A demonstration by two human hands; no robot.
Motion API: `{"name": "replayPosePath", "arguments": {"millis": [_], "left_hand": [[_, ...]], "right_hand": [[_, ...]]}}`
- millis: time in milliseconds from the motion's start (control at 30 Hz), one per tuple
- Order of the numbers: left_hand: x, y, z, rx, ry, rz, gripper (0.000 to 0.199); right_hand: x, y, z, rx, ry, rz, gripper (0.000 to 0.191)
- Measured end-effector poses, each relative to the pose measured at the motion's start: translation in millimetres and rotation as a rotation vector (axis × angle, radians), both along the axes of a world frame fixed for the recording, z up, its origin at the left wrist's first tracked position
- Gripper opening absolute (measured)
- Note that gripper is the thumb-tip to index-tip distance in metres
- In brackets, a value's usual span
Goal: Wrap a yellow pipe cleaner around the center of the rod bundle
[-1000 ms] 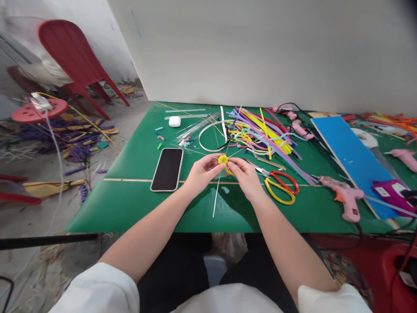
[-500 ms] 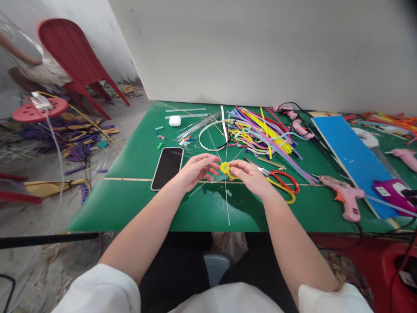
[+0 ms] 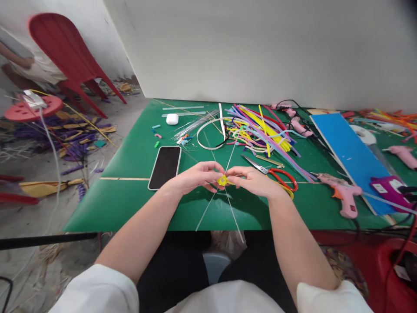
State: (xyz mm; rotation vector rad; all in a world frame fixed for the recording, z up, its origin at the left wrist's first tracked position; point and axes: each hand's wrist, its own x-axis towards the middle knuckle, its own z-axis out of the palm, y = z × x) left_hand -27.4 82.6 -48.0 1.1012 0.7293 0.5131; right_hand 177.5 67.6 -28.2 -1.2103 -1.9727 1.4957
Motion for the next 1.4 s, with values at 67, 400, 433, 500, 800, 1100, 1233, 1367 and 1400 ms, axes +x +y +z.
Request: {"name": "replayPosePath", "arguments": {"millis": [67, 400, 433, 500, 800, 1100, 1233, 1367, 1400], "left_hand": [[3.0, -0.2, -3.6, 0.058, 0.040, 0.035, 0.023], [8.0, 0.8, -8.5, 0.125, 0.129, 0.199, 0.026], [8.4, 0.8, -8.7, 0.126, 0.138, 0.205, 0.025], [9.2, 1.0, -9.6, 0.137, 0.156, 0.232, 0.025], [11.7, 2.5, -12.4, 0.181, 0.236, 0.302, 0.022], [14.4, -0.5, -4.5, 0.147, 0.201, 0.340, 0.021], [14.3, -0.8, -5.2, 0.133, 0.164, 0.338, 0.022], [14.0, -0.5, -5.2, 0.102, 0.122, 0.336, 0.023], [14.0, -0.4, -5.3, 0.095, 0.113, 0.334, 0.023]], "right_hand": [[-0.8, -0.4, 0.2, 0.014, -0.022, 0.006, 0.027], [11.9, 5.1, -4.8, 0.108, -0.107, -0.144, 0.021], [13.3, 5.4, -5.0, 0.120, -0.108, -0.177, 0.020], [15.7, 5.5, -5.1, 0.150, -0.126, -0.214, 0.019], [23.7, -3.3, 6.4, 0.455, -0.404, -0.259, 0.018], [30.3, -13.0, 29.0, 0.281, -0.253, -0.201, 0.021], [29.0, -15.3, 33.3, 0.261, -0.218, -0.154, 0.019], [29.4, -15.6, 34.4, 0.198, -0.144, -0.088, 0.017], [30.1, -15.0, 33.7, 0.185, -0.125, -0.088, 0.017]]}}
